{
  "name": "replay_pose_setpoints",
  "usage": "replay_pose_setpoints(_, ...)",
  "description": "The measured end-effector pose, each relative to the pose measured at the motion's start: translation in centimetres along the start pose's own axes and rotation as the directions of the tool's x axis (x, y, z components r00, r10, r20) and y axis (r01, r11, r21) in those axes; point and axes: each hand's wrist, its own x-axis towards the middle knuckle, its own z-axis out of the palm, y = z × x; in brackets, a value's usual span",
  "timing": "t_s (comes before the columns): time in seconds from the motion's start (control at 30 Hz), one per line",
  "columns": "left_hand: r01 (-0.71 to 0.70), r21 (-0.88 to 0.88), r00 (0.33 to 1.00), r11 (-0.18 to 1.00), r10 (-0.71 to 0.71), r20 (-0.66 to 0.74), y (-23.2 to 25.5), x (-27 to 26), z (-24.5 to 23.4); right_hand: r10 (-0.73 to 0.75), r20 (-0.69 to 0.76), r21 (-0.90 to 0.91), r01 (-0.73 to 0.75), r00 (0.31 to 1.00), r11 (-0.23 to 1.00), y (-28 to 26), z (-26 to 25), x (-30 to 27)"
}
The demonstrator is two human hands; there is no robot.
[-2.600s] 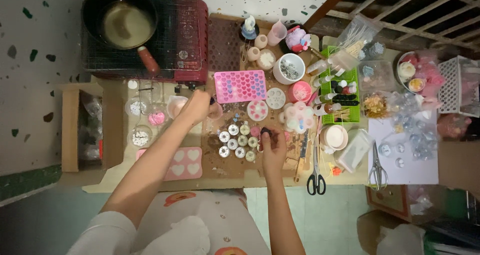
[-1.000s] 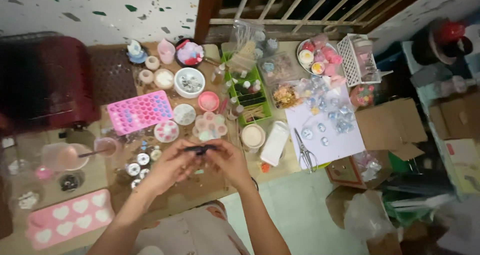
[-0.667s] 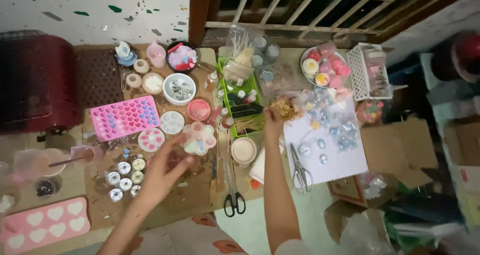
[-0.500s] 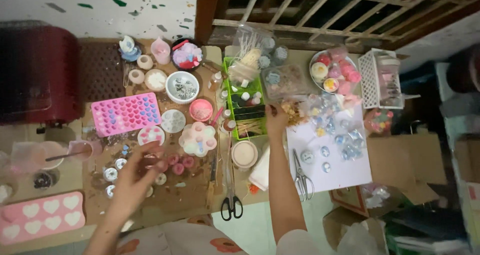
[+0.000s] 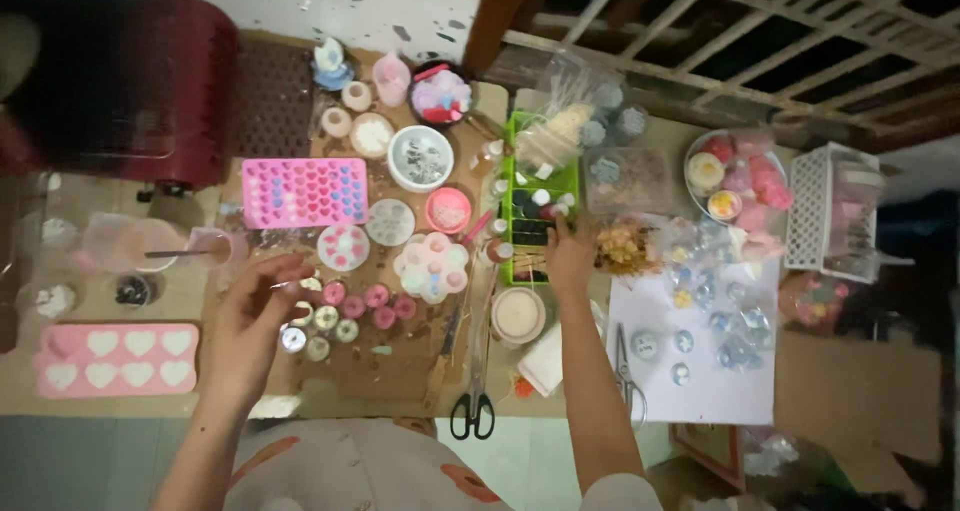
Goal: Preparing candle wicks in containers and pouring melted wax into silicone molds
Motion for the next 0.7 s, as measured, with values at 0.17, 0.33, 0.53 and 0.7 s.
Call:
replay_pose_setpoints(0.17,-0.007,-0.081,0.997,0.997,0.0,-0.081,-1.0,-0.1,-1.4,0.002,0.067,0.028,-0.004,0.998,1.0,-5.8,-5.4,-0.9)
replay_pose_setpoints(0.33,-0.037,-0.239,0.986,0.97,-0.003,-0.168,-1.7,0.0,-3.8,0.096,-0.488,0.264,0.042,0.867,0.964,-5.9,-6.2,-1.6)
replay_pose_setpoints(0.53,0.009,-0.377,0.988,0.926,-0.066,-0.137,-2.2,-0.5,-5.2,0.342,-0.347,0.427,-0.178,0.873,0.887,-8.8,-6.0,-3.1)
replay_pose_setpoints(0.7,0.027,-0.348,0.976,0.937,-0.1,-0.191,-2.4,-2.0,-5.2,0.17,0.039,0.147,-0.173,0.985,0.974,-8.8,-4.7,0.1)
